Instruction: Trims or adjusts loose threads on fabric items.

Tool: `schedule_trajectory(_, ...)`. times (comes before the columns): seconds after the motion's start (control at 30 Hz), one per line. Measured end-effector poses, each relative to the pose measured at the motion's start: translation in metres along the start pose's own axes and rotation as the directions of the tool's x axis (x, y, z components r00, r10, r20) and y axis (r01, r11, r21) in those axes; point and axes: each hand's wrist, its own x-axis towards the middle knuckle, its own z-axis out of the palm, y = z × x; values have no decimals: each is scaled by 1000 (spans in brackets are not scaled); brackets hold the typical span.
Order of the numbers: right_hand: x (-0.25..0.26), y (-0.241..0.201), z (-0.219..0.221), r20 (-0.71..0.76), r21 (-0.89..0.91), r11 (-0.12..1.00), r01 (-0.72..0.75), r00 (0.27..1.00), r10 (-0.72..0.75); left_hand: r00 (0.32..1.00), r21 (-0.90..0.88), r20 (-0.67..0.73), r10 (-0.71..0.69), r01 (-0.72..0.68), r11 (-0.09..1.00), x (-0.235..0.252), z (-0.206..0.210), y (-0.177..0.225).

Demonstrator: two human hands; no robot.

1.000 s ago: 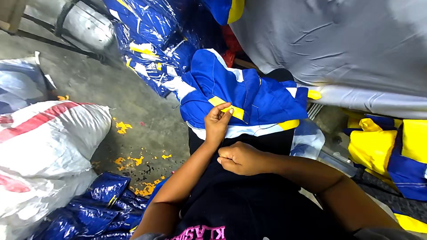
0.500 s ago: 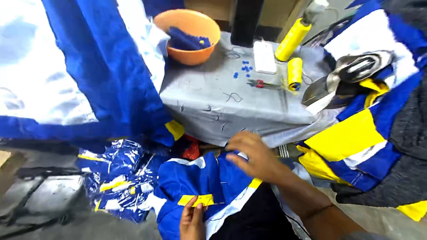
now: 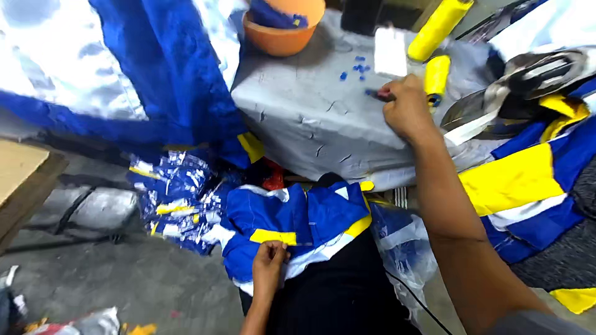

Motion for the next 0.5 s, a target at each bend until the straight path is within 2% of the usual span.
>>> schedule_trajectory(0.07,-5,9,2,-113,20,995,94,989,-91,1000,30,16,-13,13,999,0,-1,4)
schedule_trajectory(0.1,-9,15,5,-228,17,983,183,958,-174,1000,30,19,-21,21,999,-1,-1,5)
schedule_trajectory(0.17,-17,25,11,-485,50,930,363,823,-295,1000,-10,19,-20,20,1000,-2,-1,2)
schedule_trajectory(0.2,-29,23,13,-513,150,900,409,810,-283,1000,-40,17,-20,21,999,-3,-2,-1)
schedule_trajectory(0.23,-43,14,17,-477,301,843,446,836,-272,1000,-71,14,-19,20,997,-3,-2,-4)
schedule_trajectory(0.27,-61,-1,23,-373,491,758,429,890,-262,1000,-102,10,-14,15,995,-3,-2,-6)
schedule_trajectory(0.3,-82,-17,31,-205,674,660,333,942,-267,1000,-130,8,-9,10,991,-5,-3,-8)
schedule_trajectory(0.33,-104,-30,43,6,792,583,182,952,-305,1000,-153,10,-4,6,988,-6,-3,-10)
schedule_trajectory(0.37,-123,-39,58,226,832,555,1,913,-340,1000,-169,13,4,-2,986,-6,-4,-12)
schedule_trajectory(0.4,-139,-45,75,437,798,580,-167,822,-365,1000,-187,17,11,-8,982,-7,-4,-14)
schedule_trajectory(0.43,-152,-49,93,614,718,626,-305,700,-363,1000,-205,20,17,-13,979,-7,-4,-15)
schedule_trajectory(0.5,-172,-55,127,801,580,668,-467,477,-361,999,-238,28,32,-24,971,-7,-6,-18)
